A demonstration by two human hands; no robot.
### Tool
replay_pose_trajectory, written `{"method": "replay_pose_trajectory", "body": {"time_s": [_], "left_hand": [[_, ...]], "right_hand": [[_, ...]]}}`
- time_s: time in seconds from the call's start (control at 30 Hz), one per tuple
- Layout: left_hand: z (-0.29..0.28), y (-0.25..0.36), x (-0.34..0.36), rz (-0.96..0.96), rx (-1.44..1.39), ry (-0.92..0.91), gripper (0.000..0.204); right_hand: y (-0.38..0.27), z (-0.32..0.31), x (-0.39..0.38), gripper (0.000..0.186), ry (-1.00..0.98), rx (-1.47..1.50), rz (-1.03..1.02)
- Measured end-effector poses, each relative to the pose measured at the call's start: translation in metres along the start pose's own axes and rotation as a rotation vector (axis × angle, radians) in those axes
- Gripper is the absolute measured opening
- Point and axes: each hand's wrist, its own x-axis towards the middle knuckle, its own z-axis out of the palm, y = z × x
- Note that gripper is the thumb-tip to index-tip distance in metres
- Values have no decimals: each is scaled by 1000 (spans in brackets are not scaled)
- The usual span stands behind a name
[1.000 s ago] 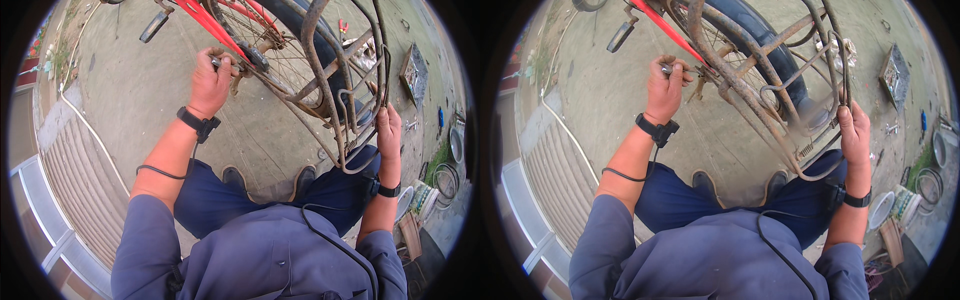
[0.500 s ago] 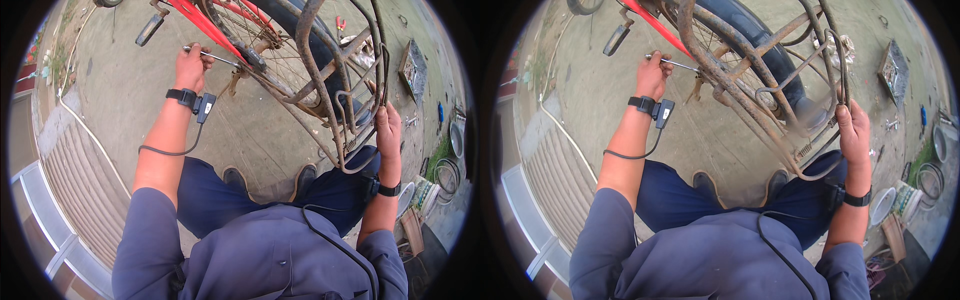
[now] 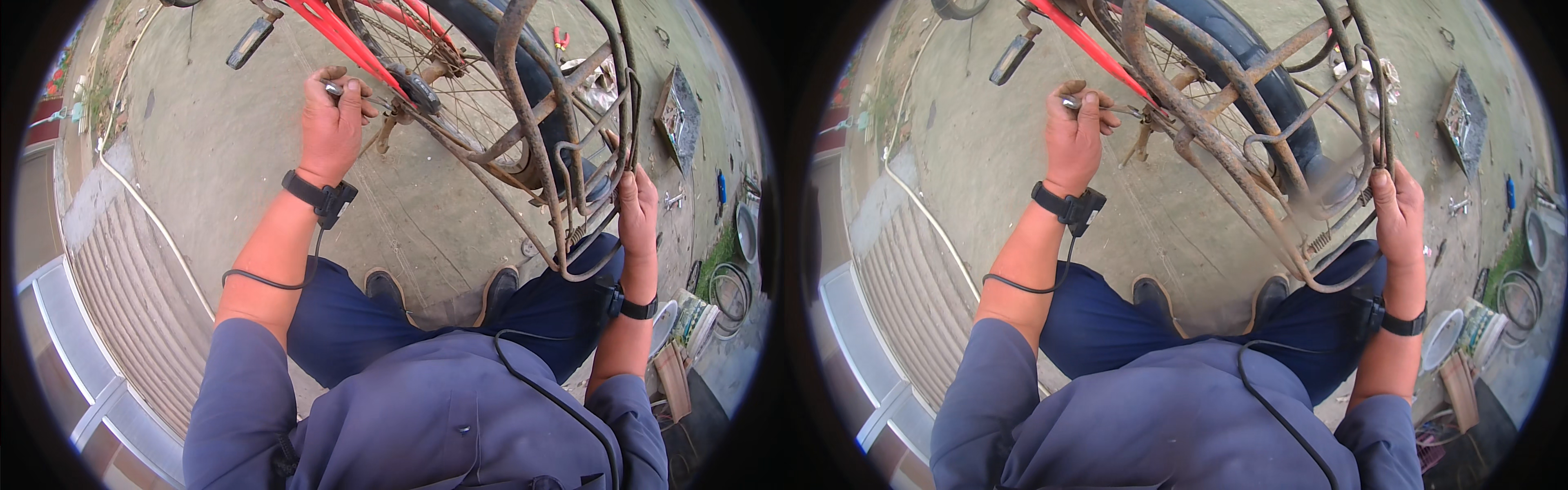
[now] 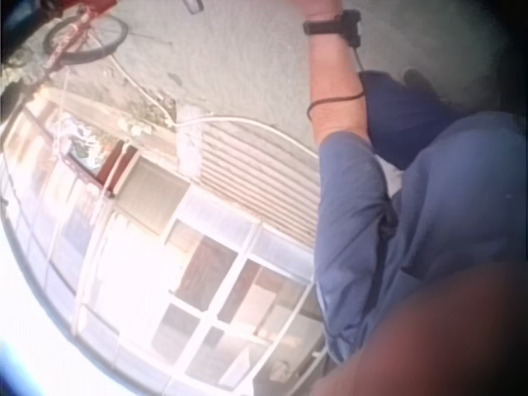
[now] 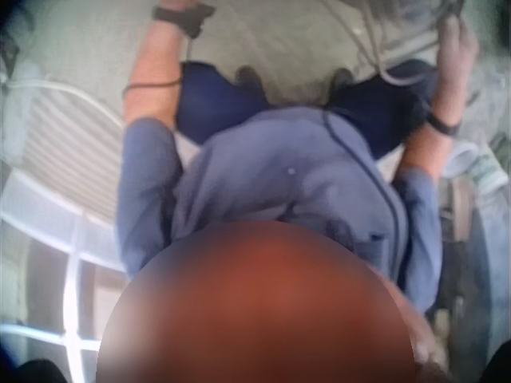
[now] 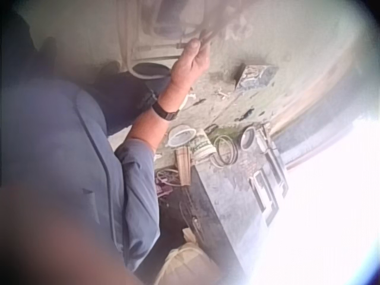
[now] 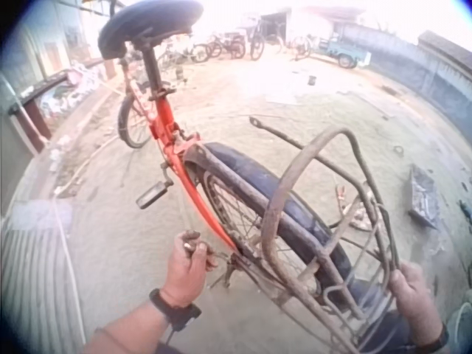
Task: The person positions a red bicycle upright, then uses a wrench to tighten bolts on the rear rack and seat post. The person also handles small hardware pieces from a green basin, appearing to prepare or install fasteners for the rack.
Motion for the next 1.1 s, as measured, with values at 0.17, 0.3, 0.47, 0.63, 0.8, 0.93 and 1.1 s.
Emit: {"method": "replay_pose_trajectory", "body": {"time_s": [0.17,0.3,0.47,0.63,0.8,0.93,1.1], "left_hand": [[10,1,-6,92,136,-89,27],[14,-7,-4,89,158,-80,27],[11,-22,5,-8,35,-86,28],[3,-35,27,-92,-141,-21,25],[5,-49,72,-592,-364,189,18],[2,-39,74,-564,-258,284,16],[-5,34,81,-433,-133,464,23]], "right_hand": [[-2,0,3,55,-32,17,29],[3,6,7,56,-14,-15,-20],[8,11,9,56,-26,-9,-1],[5,7,8,56,-12,5,14],[-5,-10,9,56,-19,-56,-28],[-8,-26,16,57,-44,-33,34],[-12,-52,39,51,-97,-71,-77]]}}
